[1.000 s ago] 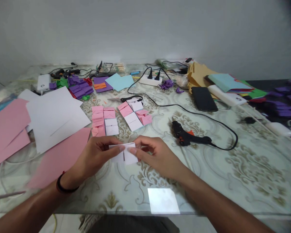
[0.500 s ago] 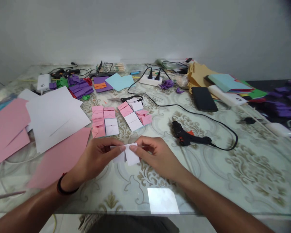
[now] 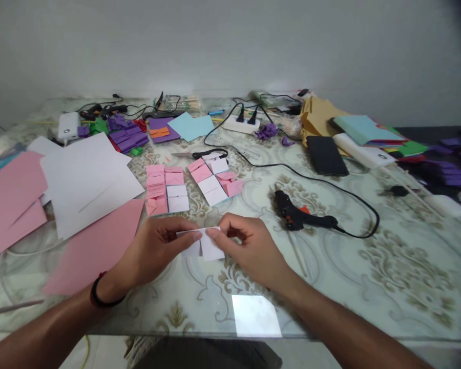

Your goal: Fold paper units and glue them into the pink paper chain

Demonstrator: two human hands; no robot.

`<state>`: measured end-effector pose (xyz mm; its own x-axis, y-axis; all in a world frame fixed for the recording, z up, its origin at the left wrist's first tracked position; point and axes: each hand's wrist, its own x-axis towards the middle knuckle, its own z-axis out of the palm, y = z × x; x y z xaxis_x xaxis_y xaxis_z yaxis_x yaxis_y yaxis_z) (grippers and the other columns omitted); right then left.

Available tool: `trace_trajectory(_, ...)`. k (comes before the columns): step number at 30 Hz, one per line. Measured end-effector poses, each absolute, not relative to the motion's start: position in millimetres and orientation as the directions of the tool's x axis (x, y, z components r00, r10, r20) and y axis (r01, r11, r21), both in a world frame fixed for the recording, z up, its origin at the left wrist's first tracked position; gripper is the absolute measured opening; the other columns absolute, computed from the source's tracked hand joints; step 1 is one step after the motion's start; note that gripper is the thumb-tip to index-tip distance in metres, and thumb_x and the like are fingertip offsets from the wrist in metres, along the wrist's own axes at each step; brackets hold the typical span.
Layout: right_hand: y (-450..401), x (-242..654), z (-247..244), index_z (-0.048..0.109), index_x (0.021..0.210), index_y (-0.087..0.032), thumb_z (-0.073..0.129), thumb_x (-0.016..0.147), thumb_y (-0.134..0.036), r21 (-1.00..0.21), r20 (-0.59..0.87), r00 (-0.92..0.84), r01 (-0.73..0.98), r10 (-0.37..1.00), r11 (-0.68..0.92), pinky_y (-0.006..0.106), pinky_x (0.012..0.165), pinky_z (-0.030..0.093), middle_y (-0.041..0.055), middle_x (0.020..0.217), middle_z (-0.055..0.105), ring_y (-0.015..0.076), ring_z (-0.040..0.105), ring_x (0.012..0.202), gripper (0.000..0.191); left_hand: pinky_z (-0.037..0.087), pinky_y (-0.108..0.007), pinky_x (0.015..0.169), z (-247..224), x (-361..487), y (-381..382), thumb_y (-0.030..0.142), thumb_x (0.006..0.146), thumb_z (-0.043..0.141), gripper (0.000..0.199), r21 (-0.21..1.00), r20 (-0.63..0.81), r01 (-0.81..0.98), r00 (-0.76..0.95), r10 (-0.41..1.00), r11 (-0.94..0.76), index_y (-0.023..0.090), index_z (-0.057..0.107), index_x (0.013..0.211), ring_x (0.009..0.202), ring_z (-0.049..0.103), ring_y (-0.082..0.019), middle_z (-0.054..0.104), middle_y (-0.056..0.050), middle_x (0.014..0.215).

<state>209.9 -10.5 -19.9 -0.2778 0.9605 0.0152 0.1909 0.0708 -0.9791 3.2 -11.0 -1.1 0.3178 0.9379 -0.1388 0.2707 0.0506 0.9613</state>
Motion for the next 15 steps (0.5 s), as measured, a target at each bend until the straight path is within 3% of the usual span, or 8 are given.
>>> trace_trajectory(7, -13.1, 208.2, -19.8, 0.049, 0.065, -0.02, 0.068, 0.092, -0.035, -0.977, 0.052, -0.278, 0.186, 0.959, 0.107, 0.023, 0.053, 0.035, -0.0055, 0.061, 0.048, 0.0095, 0.043, 0.057, 0.037, 0.048, -0.021, 0.061, -3.1, 0.8, -9.5, 0.034, 0.092, 0.073, 0.019, 0.964, -0.104, 0.266, 0.303, 0.947, 0.021, 0.02, 0.083, 0.086, 0.071, 0.065, -0.014, 0.08, -0.003, 0.081)
trace_trajectory(12, -8.2, 215.0, -16.7, 0.067, 0.082, -0.018, 0.07, 0.093, -0.048, -0.996, -0.089, -0.441, 0.063, 0.893, -0.068, 0.026, 0.064, 0.047, -0.0006, 0.071, 0.063, 0.0135, 0.059, 0.067, 0.032, 0.048, -0.022, 0.062, -12.2, -6.7, -9.3, 0.037, 0.09, 0.078, 0.018, 0.979, -0.085, 0.195, 0.145, 0.986, 0.056, 0.02, 0.084, 0.091, 0.07, 0.063, -0.014, 0.078, -0.001, 0.08)
trace_trajectory(15, -4.8, 217.2, -17.0, 0.068, 0.079, -0.018, 0.075, 0.088, -0.053, -0.986, -0.164, -0.436, 0.045, 0.885, -0.161, 0.028, 0.064, 0.049, 0.0002, 0.07, 0.066, 0.014, 0.062, 0.064, 0.037, 0.046, -0.023, 0.061, -15.4, -8.6, -8.2, 0.038, 0.089, 0.079, 0.019, 0.983, -0.11, 0.164, 0.133, 0.985, 0.087, 0.02, 0.084, 0.09, 0.069, 0.061, -0.014, 0.077, -0.002, 0.079)
